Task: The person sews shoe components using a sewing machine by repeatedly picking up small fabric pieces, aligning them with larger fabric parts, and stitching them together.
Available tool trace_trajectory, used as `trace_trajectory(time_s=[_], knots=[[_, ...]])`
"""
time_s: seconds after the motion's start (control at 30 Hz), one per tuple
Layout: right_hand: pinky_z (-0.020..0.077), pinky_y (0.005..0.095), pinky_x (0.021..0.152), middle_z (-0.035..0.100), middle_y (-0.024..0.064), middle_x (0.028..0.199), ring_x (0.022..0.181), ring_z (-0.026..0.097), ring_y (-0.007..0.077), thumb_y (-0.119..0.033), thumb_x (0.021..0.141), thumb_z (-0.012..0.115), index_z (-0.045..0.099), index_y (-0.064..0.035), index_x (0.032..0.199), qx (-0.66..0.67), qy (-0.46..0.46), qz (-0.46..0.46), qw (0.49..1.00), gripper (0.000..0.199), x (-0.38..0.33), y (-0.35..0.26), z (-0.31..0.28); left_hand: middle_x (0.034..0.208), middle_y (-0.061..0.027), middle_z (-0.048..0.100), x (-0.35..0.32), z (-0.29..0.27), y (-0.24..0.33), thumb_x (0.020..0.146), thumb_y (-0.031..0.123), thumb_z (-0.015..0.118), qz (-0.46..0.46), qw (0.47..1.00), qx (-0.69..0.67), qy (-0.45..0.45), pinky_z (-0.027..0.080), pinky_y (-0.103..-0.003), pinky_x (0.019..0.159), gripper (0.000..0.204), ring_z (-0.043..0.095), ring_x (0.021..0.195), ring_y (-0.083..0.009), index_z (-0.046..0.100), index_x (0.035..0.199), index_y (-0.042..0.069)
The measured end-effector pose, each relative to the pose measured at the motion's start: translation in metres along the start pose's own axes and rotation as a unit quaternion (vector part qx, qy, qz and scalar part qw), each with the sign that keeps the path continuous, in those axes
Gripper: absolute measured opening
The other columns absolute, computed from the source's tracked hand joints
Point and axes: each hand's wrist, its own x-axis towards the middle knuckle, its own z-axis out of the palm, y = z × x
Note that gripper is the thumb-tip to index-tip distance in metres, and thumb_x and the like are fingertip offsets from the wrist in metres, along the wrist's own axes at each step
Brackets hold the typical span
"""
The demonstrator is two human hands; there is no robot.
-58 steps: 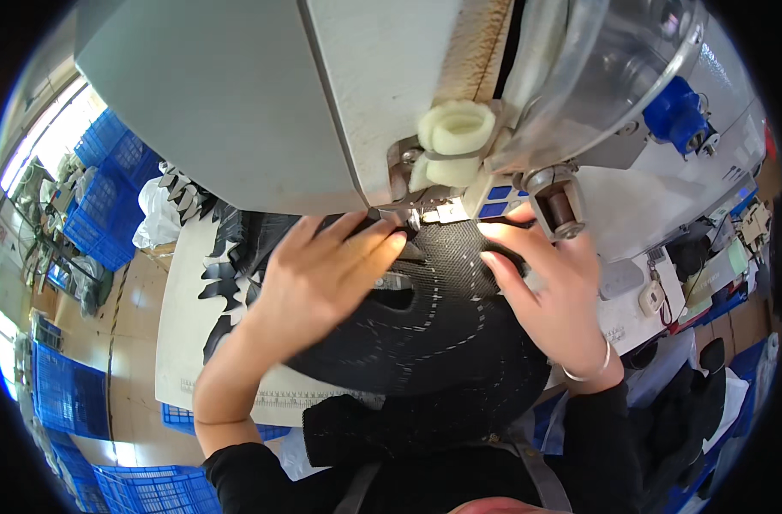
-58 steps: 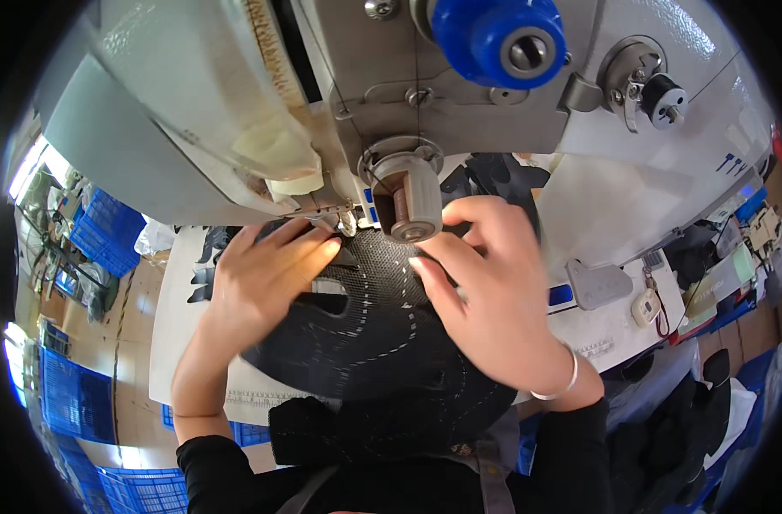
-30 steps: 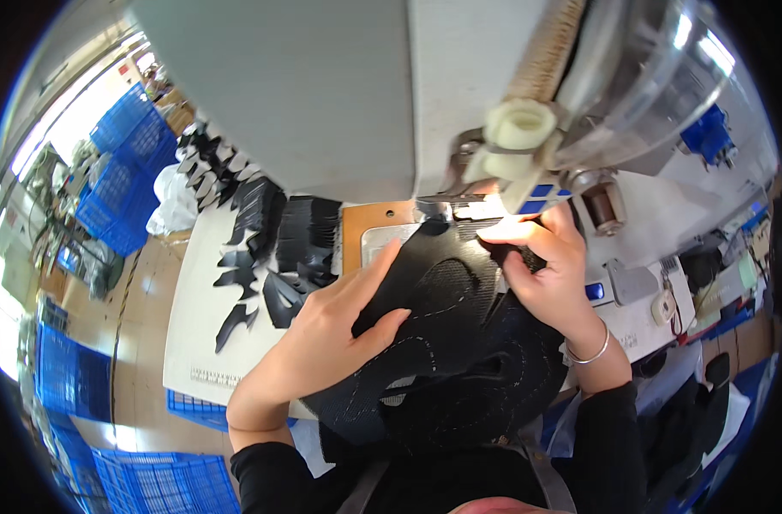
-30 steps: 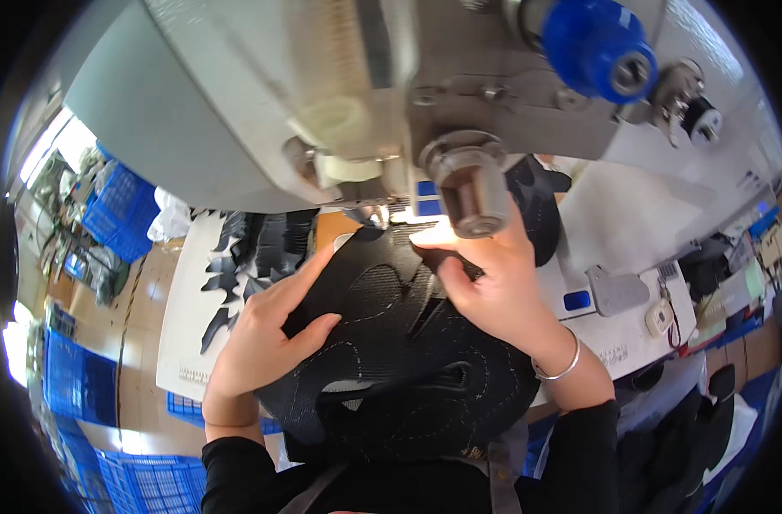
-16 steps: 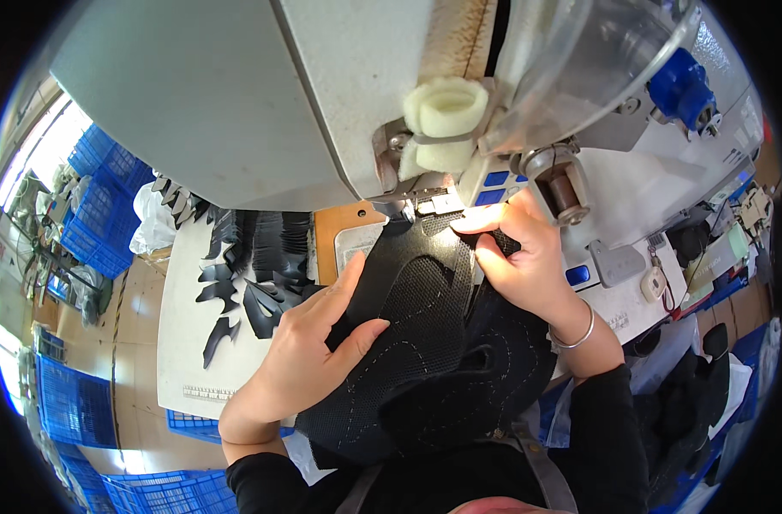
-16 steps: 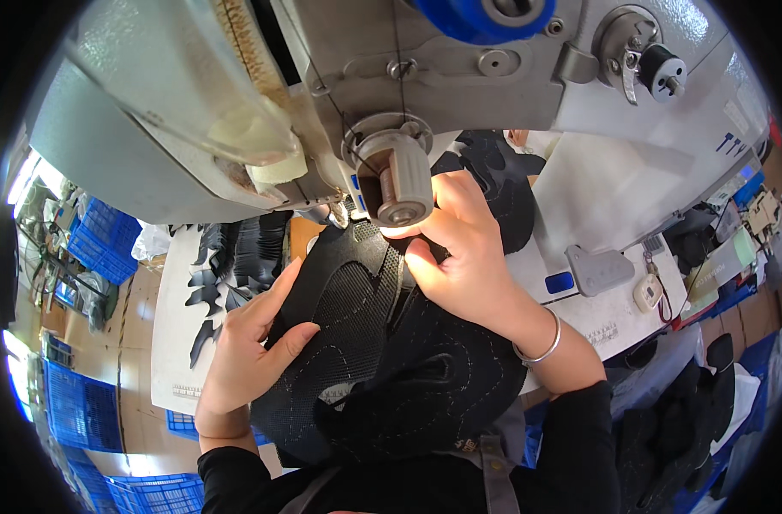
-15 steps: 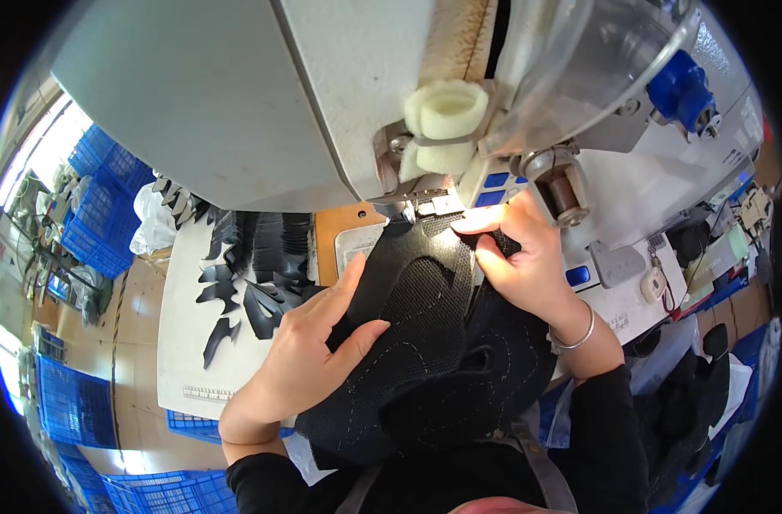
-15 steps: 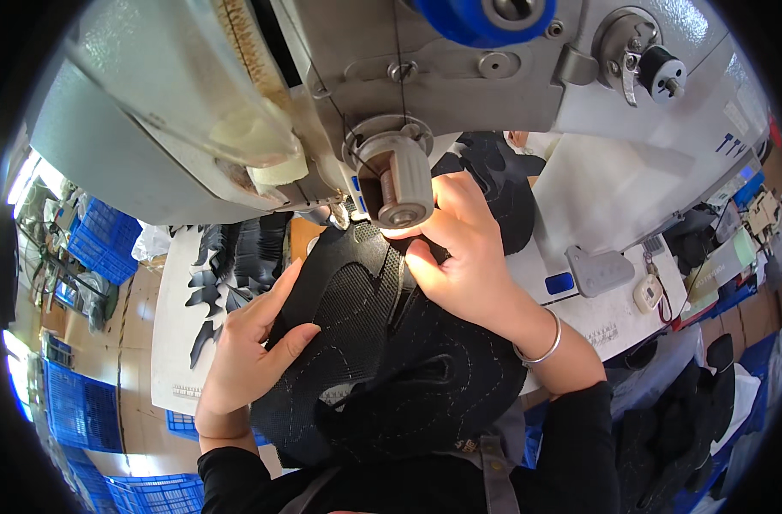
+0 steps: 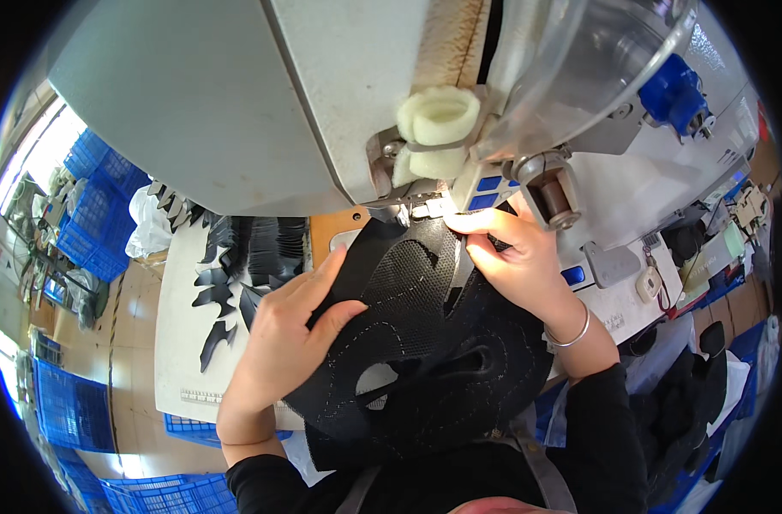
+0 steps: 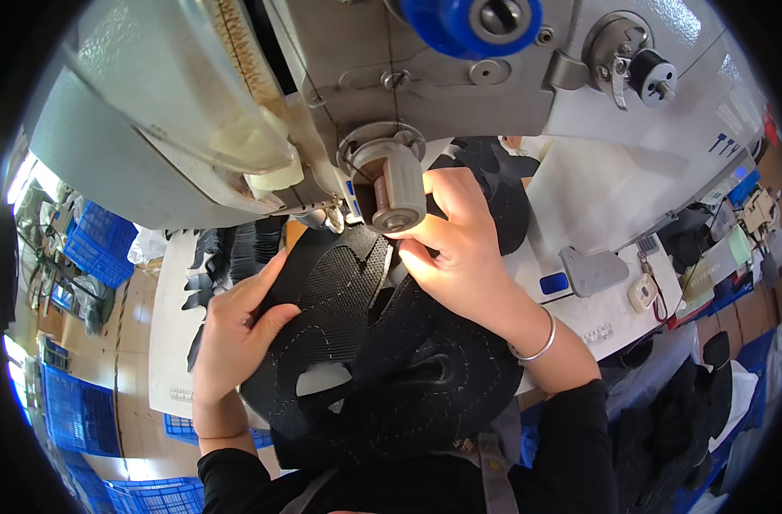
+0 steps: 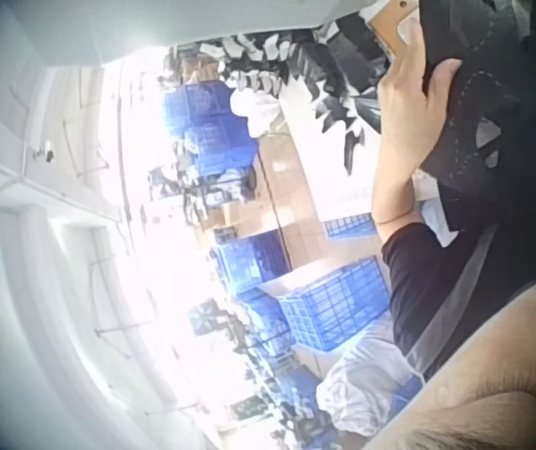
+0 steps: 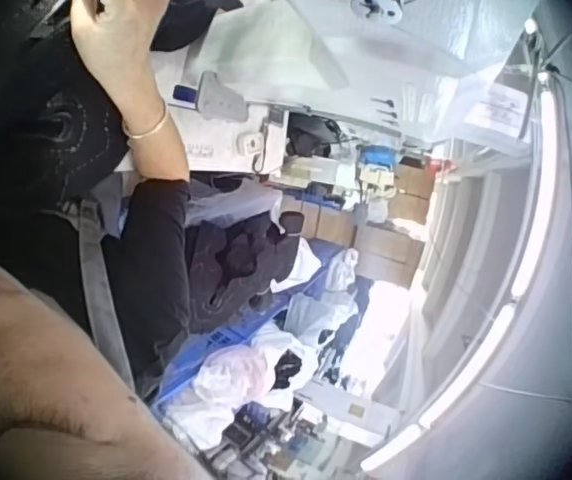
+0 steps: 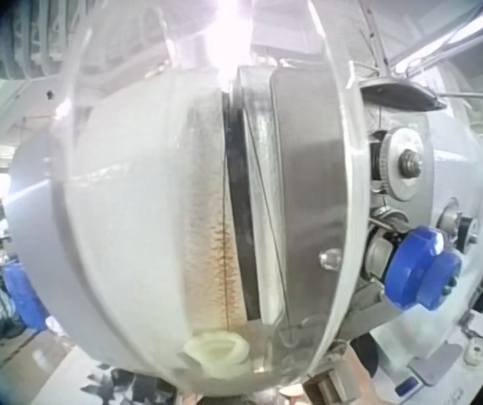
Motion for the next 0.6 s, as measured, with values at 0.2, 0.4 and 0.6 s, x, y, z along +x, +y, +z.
trace_trajectory(time_s=[0.2,0.4,0.6], knots=[[0.0462,0.0281,0.064,0.060,0.0069,0.087,0.075,0.058,0.0172,0.009,0.071,0.068,0.071,-0.0113,0.098,-0.006,0.018,-0.030,0.999,0.033,0.002,-0.004,0.000,0.103,-0.0103,0.063,0.009,-0.016,0.008,0.080,0.020,0.072,0.080,0.977,0.130,0.146,0.045,-0.038,0.082,0.035,0.057,0.090,-0.0291,0.067,0.108,0.000],[0.0454,0.0306,0.062,0.061,0.0061,0.088,0.075,0.057,0.0218,0.012,0.063,0.064,0.071,-0.0126,0.095,-0.084,0.048,-0.089,0.991,0.042,0.002,-0.014,0.009,0.111,-0.0126,0.060,0.024,0.013,0.040,0.075,0.033,0.074,0.197,0.960,0.200,0.004,0.042,-0.046,0.093,0.053,0.055,0.104,-0.0300,0.062,0.112,-0.003],[0.0461,0.0393,0.080,0.058,0.0050,0.089,0.084,0.056,0.0219,-0.008,0.065,0.067,0.065,-0.0004,0.089,-0.208,0.055,-0.218,0.952,0.025,-0.003,-0.019,0.013,0.113,-0.0128,0.058,0.022,0.030,0.024,0.075,0.014,0.071,0.191,0.956,0.216,0.046,0.037,-0.051,0.102,0.043,0.055,0.111,-0.0294,0.061,0.113,-0.002]])
